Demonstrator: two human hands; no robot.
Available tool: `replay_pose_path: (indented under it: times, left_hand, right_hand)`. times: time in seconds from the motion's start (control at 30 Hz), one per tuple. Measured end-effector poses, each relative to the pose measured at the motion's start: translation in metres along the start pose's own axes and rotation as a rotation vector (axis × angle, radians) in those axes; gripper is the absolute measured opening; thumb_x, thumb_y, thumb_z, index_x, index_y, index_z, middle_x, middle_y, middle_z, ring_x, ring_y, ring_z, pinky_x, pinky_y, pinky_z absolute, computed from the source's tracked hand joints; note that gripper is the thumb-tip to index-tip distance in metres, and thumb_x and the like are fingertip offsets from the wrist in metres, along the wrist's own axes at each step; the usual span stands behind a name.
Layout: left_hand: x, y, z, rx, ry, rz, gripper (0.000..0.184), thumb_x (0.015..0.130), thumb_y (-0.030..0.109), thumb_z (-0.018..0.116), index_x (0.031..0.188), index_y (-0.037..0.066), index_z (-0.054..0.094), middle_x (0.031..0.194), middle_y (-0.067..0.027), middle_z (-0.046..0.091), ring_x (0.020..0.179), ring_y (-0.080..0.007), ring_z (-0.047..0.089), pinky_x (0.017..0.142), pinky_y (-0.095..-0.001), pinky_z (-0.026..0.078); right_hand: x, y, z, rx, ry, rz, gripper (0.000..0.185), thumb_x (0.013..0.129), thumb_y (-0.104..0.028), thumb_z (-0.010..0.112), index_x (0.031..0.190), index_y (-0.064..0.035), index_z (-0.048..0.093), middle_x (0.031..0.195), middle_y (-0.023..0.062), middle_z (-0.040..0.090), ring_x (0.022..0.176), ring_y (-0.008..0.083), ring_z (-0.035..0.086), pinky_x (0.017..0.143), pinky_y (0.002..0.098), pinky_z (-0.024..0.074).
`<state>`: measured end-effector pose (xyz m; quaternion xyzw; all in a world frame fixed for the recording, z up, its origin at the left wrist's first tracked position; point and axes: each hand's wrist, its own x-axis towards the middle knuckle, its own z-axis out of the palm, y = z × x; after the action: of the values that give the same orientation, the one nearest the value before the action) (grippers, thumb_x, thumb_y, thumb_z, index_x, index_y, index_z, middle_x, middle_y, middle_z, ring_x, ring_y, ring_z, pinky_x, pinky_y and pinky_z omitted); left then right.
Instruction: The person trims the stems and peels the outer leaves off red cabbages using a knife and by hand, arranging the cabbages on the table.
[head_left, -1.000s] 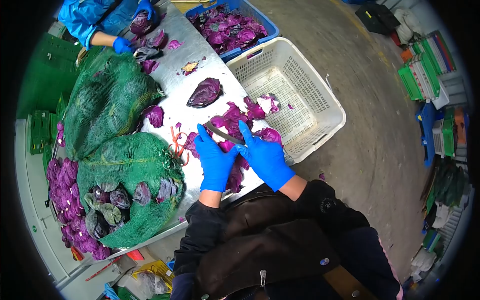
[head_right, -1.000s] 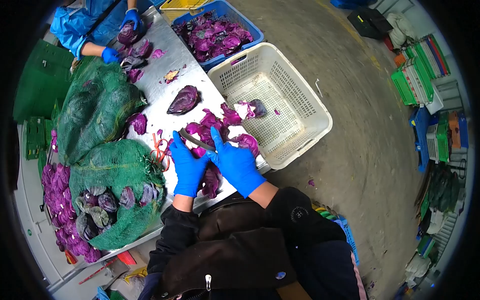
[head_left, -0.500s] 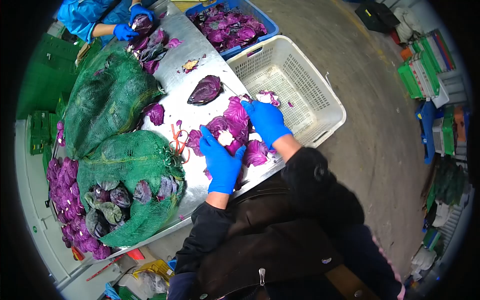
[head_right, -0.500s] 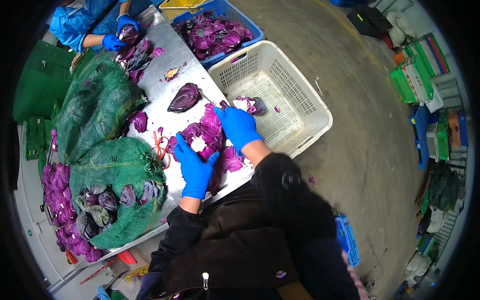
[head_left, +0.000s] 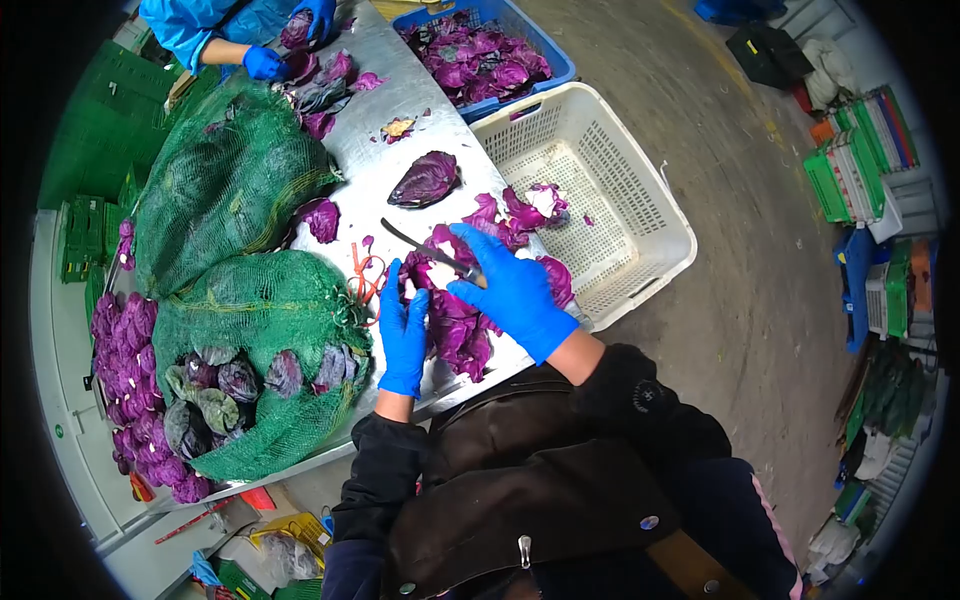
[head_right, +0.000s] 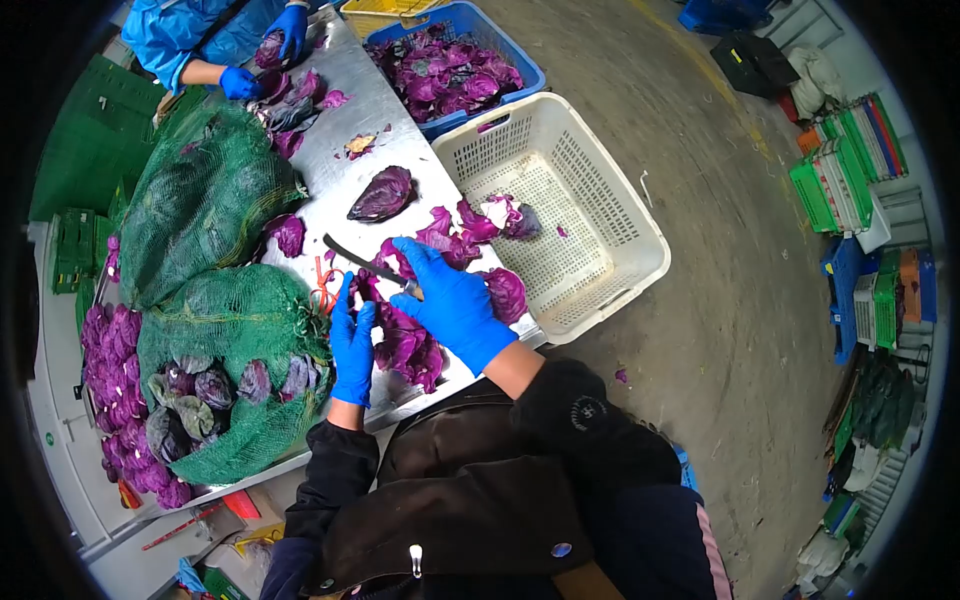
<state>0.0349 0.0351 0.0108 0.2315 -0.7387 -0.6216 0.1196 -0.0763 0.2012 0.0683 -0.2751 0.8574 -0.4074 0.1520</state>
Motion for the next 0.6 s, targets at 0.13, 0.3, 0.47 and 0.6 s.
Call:
replay_pose_path:
  times: [0.13,0.3,0.47,0.6]
  left_hand:
    - [0.002,-0.057,-0.044,-0.277,0.183,-0.170,0.038,0.097,0.011,0.054,0.133,0.001,0.053,0.117,-0.0090,0.062,0.100,-0.0142,0.059,0.089,-0.0276,0.047]
    - [0.028,-0.061,-0.059,0.665,0.260,-0.106,0.039,0.086,0.008,0.067,0.124,0.003,0.057,0.110,-0.0114,0.064,0.087,-0.0213,0.063,0.080,-0.0316,0.051]
    - [0.015,0.039,-0.011,0.357,0.069,0.013,0.051,0.082,0.023,0.075,0.125,0.002,0.055,0.119,-0.0174,0.058,0.104,-0.0309,0.060,0.086,-0.0407,0.049]
    - [0.015,0.011,0.039,0.328,0.152,0.079,0.076,0.076,0.031,0.082,0.132,-0.005,0.044,0.124,-0.0199,0.052,0.114,-0.0294,0.053,0.100,-0.0379,0.042]
  right_hand:
    - [0.002,0.037,0.011,0.245,-0.003,0.161,0.077,0.079,-0.044,0.076,0.141,-0.0116,0.044,0.128,0.0168,0.060,0.107,0.0288,0.064,0.092,0.0346,0.0492]
    - [-0.001,0.035,0.002,0.238,-0.105,0.236,0.078,0.076,-0.044,0.078,0.141,-0.0156,0.046,0.131,0.0132,0.059,0.112,0.0300,0.062,0.092,0.0380,0.0495]
    - [0.000,0.045,0.010,0.403,0.055,0.102,0.065,0.076,-0.029,0.083,0.130,-0.0036,0.057,0.118,0.0086,0.066,0.104,0.0162,0.061,0.093,0.0300,0.0470]
    - [0.023,0.065,-0.010,0.771,0.156,0.528,0.038,0.081,-0.038,0.076,0.098,-0.0048,0.070,0.080,0.0067,0.067,0.073,0.0148,0.061,0.068,0.0309,0.0512]
